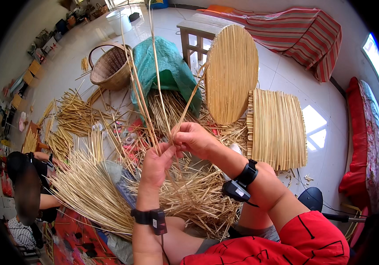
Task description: The person weaves bundles of straw together by hand while sitting on the floor, picking up new stalks from a pile and incorporating them into a long woven strand.
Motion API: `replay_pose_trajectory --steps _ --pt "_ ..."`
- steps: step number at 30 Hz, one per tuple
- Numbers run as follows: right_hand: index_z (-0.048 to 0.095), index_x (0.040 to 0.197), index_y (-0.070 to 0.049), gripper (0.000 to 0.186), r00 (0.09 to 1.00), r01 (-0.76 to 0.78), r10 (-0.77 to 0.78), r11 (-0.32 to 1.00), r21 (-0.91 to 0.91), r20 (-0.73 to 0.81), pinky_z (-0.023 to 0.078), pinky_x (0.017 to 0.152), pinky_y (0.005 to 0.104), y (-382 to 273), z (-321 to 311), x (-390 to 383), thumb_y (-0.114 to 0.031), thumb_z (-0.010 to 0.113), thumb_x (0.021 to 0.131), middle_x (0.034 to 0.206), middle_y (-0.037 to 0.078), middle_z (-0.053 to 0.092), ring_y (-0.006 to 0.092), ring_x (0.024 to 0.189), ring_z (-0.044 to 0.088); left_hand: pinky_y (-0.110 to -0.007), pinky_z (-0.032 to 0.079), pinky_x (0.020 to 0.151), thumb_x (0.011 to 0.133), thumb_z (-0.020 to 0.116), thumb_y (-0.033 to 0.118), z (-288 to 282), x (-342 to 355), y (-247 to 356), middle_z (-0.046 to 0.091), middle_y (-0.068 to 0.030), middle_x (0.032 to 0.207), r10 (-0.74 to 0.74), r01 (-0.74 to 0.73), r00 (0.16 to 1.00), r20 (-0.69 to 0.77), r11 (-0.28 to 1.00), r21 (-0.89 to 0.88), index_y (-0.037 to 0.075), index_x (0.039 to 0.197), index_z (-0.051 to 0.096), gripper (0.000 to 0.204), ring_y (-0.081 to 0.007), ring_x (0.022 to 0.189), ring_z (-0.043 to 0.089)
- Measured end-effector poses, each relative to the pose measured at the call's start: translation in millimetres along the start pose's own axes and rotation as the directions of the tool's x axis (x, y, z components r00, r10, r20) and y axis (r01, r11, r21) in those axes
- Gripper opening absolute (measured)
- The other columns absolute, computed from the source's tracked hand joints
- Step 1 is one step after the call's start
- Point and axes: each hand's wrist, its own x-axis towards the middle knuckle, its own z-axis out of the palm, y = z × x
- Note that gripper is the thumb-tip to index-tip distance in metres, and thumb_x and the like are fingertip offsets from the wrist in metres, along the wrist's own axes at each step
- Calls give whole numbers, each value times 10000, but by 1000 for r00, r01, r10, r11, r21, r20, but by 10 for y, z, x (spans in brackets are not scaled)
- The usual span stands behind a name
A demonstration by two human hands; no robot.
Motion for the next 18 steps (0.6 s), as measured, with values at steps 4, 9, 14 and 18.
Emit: replay_pose_trajectory --steps 4,9,14,18 --pt "575 810 1 95 997 -63 70 984 165 -39 417 489 244 -51 110 -52 -82 607 776 647 33 527 117 542 496 -138 372 547 903 584 137 -71 -19 35 672 -58 811 -2 11 995 98 996 -86 13 972 653 158 -47 663 569" --pt "608 822 -4 114 994 -104 90 942 -319 -59 486 553 294 22 -79 2 -97 631 759 713 61 590 150 613 563 -152 276 456 895 598 151 -26 -37 35 662 -70 764 83 -66 992 98 984 -163 19 946 644 149 -12 508 429" --pt "674 842 -19 156 953 -222 144 -272 -937 -267 523 672 343 88 -166 -81 -134 659 737 893 129 674 237 829 667 -163 261 435 879 627 165 -199 -23 35 649 -77 739 70 -75 997 -38 983 -165 26 912 626 143 -12 460 355" --pt "673 805 -28 178 889 -22 413 -393 -919 -197 517 660 412 89 -180 -216 -178 602 742 800 148 666 342 777 648 -164 255 432 872 634 152 -247 -14 47 645 -74 736 58 -62 998 -28 982 -180 32 899 623 124 -13 458 350"
